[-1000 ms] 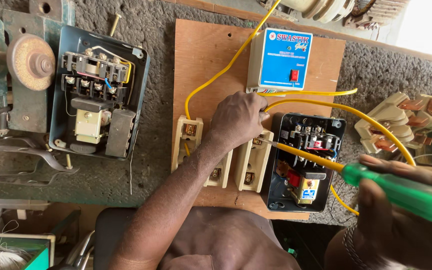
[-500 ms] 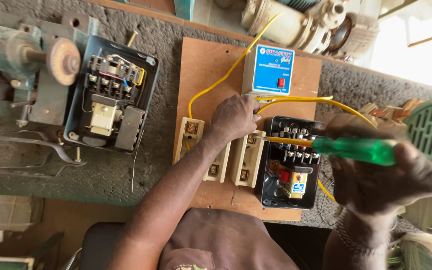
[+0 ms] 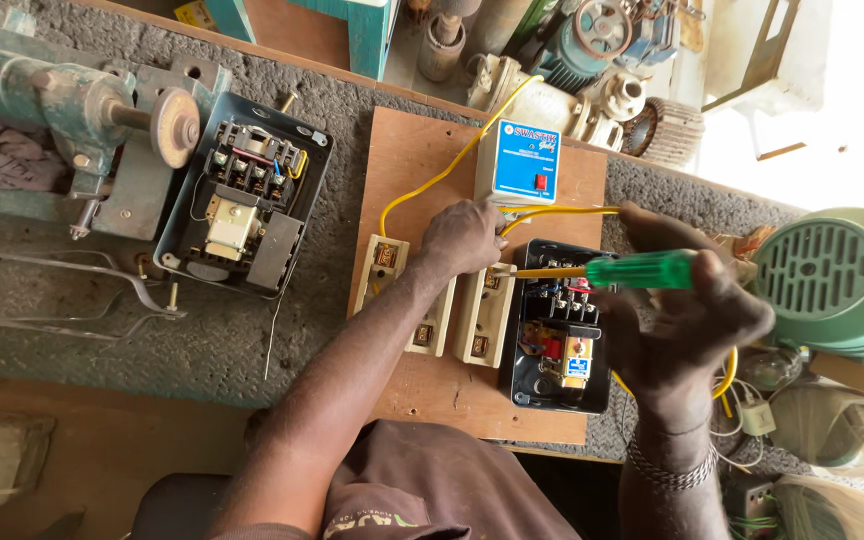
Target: The person connects yellow wires to a blue control box and a black contactor using a green screwdriver and pliers. They strip wire ends, insert them into terminals, and tighten screws to secure connections on a wooden workbench.
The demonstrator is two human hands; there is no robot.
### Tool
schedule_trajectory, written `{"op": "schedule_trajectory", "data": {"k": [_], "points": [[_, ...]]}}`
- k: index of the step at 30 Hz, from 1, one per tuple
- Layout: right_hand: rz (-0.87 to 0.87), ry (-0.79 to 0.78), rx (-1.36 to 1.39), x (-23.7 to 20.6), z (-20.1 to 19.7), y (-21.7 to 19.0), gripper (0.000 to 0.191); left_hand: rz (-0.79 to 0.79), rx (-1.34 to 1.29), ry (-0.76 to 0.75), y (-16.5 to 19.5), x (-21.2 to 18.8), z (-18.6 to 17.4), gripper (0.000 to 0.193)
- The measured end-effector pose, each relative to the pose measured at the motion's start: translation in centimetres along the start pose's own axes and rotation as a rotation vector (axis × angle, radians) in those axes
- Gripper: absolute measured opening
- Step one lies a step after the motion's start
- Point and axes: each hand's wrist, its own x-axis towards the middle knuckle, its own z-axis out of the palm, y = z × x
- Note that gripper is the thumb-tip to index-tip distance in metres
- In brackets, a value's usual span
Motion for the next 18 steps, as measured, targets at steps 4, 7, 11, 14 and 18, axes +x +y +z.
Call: {"op": "schedule_trajectory", "data": {"k": [4, 7, 11, 14, 18], "points": [[-0.046, 0.052, 0.023, 1.4, 0.1, -0.8, 0.064, -0.011, -0.001, -0.015, 0.5, -0.7, -0.1, 0.030], [0.038, 0.002, 0.011, 1.7, -0.1, -1.7, 0.062, -0.001, 0.004, 0.027, 0.6, -1.2, -0.3, 0.027], [0.066, 0.033, 0.166, 1.6, 0.1, -2.0, 0.057, 0.001, -0.009, 0.028, 0.8, -1.4, -0.5, 0.030], [0.193, 0.133, -0.174, 1.3, 0.2, -1.8, 0.068, -0.016, 0.012, -0.011, 1.1, -1.6, -0.7, 0.030], [0.100, 0.008, 0.242, 0.8, 0.3, -1.7, 0.058, -0.019, 0.018, -0.013, 1.3, -1.8, -0.8, 0.031]]}}
